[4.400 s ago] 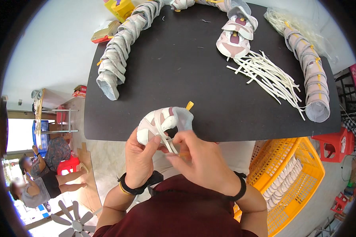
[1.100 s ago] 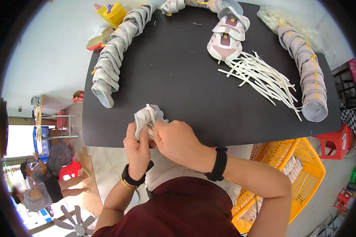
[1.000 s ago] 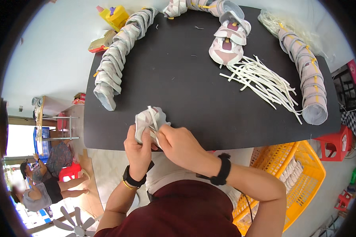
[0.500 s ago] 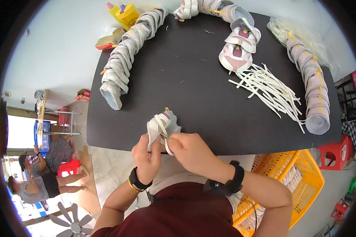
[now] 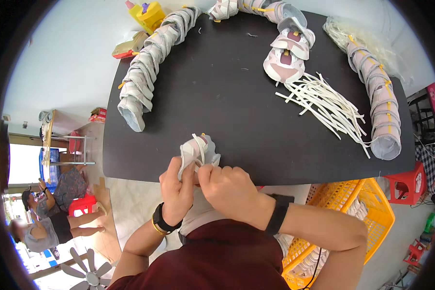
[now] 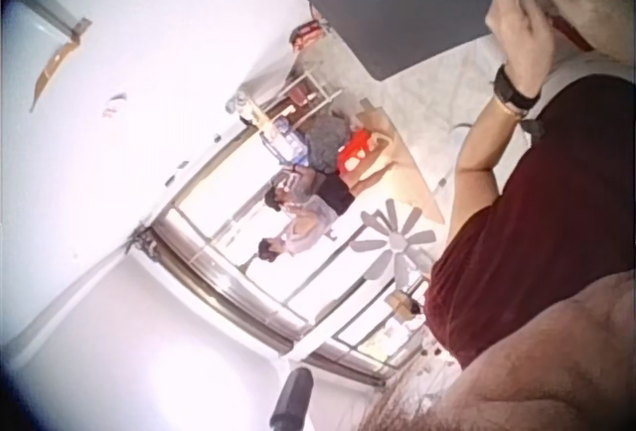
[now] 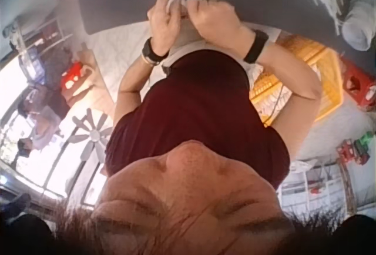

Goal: Assembling shoe uppers by hand, securing components using a manual tool.

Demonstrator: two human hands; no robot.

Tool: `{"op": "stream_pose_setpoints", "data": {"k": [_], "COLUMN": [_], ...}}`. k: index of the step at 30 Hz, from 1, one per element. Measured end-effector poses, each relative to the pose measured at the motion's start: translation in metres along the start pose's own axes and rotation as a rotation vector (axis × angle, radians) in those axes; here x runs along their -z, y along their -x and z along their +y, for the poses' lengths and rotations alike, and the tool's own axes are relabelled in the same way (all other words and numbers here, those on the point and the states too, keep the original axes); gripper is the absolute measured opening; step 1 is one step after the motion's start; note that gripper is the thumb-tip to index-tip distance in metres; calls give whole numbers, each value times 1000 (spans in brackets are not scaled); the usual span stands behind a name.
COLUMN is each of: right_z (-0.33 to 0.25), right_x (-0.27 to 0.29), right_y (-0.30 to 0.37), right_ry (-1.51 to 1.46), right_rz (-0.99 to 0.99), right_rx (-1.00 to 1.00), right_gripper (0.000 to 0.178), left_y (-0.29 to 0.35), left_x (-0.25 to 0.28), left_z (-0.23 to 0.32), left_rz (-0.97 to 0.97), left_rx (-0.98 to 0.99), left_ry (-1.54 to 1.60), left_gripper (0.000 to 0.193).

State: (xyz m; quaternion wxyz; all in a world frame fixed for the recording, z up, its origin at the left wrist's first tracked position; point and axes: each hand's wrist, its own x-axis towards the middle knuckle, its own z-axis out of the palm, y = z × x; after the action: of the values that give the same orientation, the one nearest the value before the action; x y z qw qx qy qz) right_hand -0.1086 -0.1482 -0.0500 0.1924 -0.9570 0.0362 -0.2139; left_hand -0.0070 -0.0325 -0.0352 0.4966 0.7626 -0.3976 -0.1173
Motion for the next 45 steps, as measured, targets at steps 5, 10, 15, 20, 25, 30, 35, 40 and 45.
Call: {"op": "stream_pose_setpoints", "data": {"k": [5, 10, 15, 20, 25, 30, 35, 40, 45], "right_z": [9, 3, -2, -3, -3, 2, -13, -17, -10], "right_x": [-1, 8, 11, 8, 3, 24, 15, -1, 3], "right_y": [-12, -13, -5, -6, -4, -10, -5, -5, -11], "right_ry": [-549, -976, -981, -405, -72, -1813, -1948, -447, -156], "right_rz": [10, -59, 3, 156, 197, -277, -152, 172, 114], "right_rx": [-185, -504, -553, -261, -110, -887, -930, -277, -118], "right_gripper": [10, 15, 17, 16, 17, 23, 23, 12, 12], "left_y": [2, 5, -7, -6, -5, 0, 1, 2, 2], "left_x": [0, -2, -1, -4, -6, -3, -3, 1, -1], "left_z": [-8, -11, -9, -10, -3, -4, 1, -2, 11], "left_rz": [68, 123, 75, 222, 249, 248, 211, 175, 109], "left_rx": [12, -13, -11, -63, -55, 9, -111, -36, -14], "left_ry": [-84, 10, -36, -150, -124, -34, -32, -18, -149], "left_gripper": [6, 5, 11, 8, 7, 7, 6, 6, 7]}}
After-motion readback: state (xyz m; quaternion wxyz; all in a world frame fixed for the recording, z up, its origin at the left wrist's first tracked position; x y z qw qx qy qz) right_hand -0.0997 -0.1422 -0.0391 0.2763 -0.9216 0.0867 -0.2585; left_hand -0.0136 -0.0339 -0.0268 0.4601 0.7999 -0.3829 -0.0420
